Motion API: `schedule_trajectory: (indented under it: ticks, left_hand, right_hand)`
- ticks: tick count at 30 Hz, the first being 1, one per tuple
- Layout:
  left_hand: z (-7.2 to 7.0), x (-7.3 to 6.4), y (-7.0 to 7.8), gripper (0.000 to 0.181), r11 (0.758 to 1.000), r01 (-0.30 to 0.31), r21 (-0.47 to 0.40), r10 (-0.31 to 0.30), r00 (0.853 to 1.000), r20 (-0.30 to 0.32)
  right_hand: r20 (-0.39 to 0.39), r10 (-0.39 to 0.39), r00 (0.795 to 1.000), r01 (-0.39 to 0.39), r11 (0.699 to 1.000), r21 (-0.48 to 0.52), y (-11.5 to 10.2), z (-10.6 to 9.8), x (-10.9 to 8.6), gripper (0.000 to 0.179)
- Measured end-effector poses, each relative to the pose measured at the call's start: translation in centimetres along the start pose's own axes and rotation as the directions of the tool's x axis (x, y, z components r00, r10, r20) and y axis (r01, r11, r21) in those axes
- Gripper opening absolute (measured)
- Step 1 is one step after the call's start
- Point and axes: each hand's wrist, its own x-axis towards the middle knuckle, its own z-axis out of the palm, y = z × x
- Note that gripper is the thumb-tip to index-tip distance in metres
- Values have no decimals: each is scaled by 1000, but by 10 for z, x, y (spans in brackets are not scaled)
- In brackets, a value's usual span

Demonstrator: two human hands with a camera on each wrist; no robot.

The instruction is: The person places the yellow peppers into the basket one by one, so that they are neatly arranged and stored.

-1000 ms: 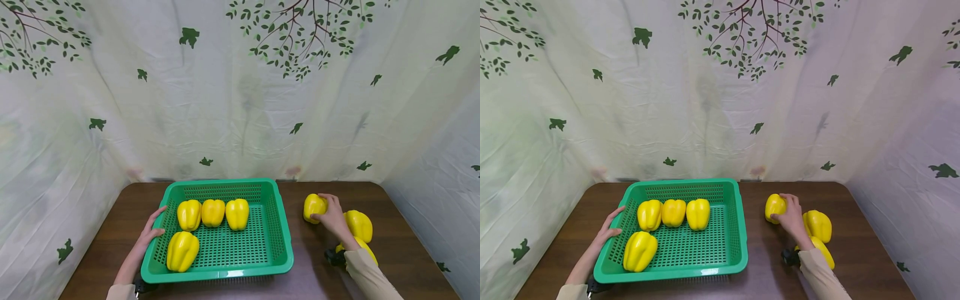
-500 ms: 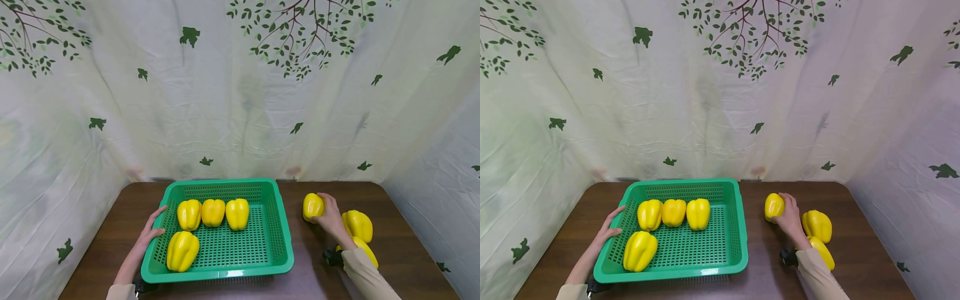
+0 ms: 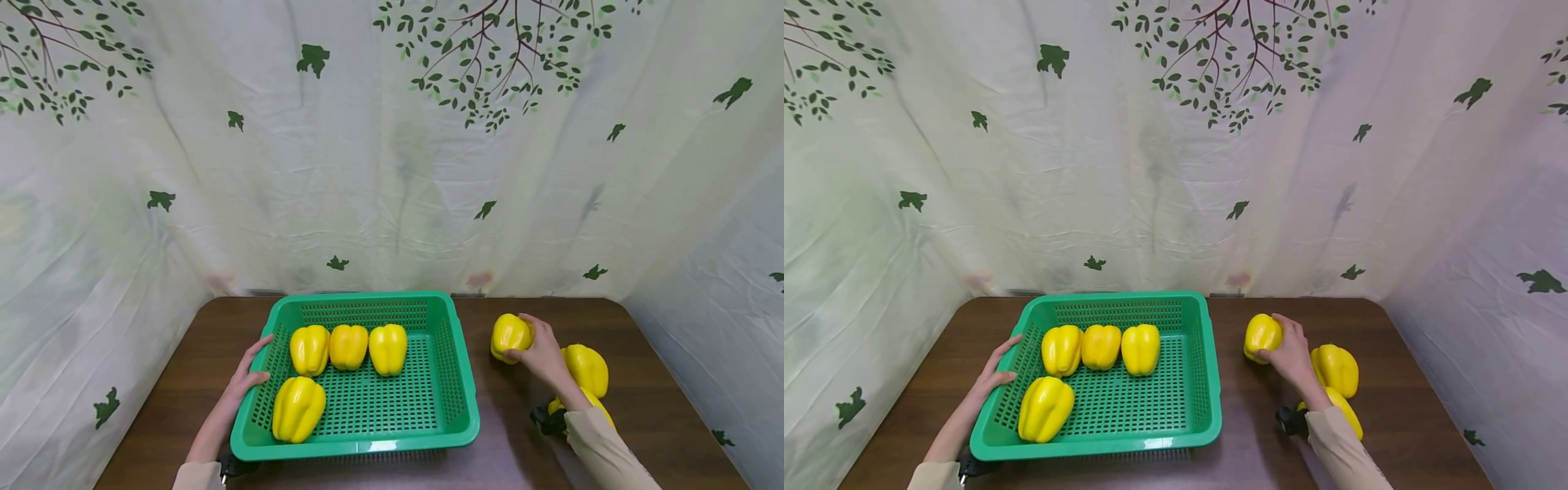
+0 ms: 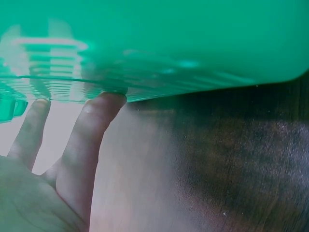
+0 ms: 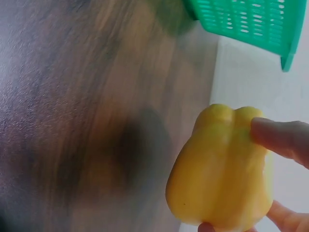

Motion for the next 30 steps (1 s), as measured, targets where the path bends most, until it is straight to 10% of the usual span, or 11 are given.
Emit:
schedule_trajectory:
  ticks: [5, 11, 21, 30]
  left_hand:
    - [2, -1, 2, 60, 1000, 16, 2, -16, 1000, -7]
    - [2, -4, 10, 57, 979, 196, 65, -194, 981, -27]
    - [3, -1, 5, 58, 996, 89, 24, -88, 996, -21]
    - [2, -5, 12, 57, 970, 228, 79, -227, 974, -24]
  right_hand:
    - [-4, -43, 999, 43, 999, 6, -7, -4, -4, 79]
    - [-17, -97, 995, 97, 995, 22, -20, -8, -10, 79]
    - [-25, -154, 988, 156, 980, 125, -52, -12, -21, 77]
    - [15, -211, 977, 203, 954, 221, -81, -4, -29, 78]
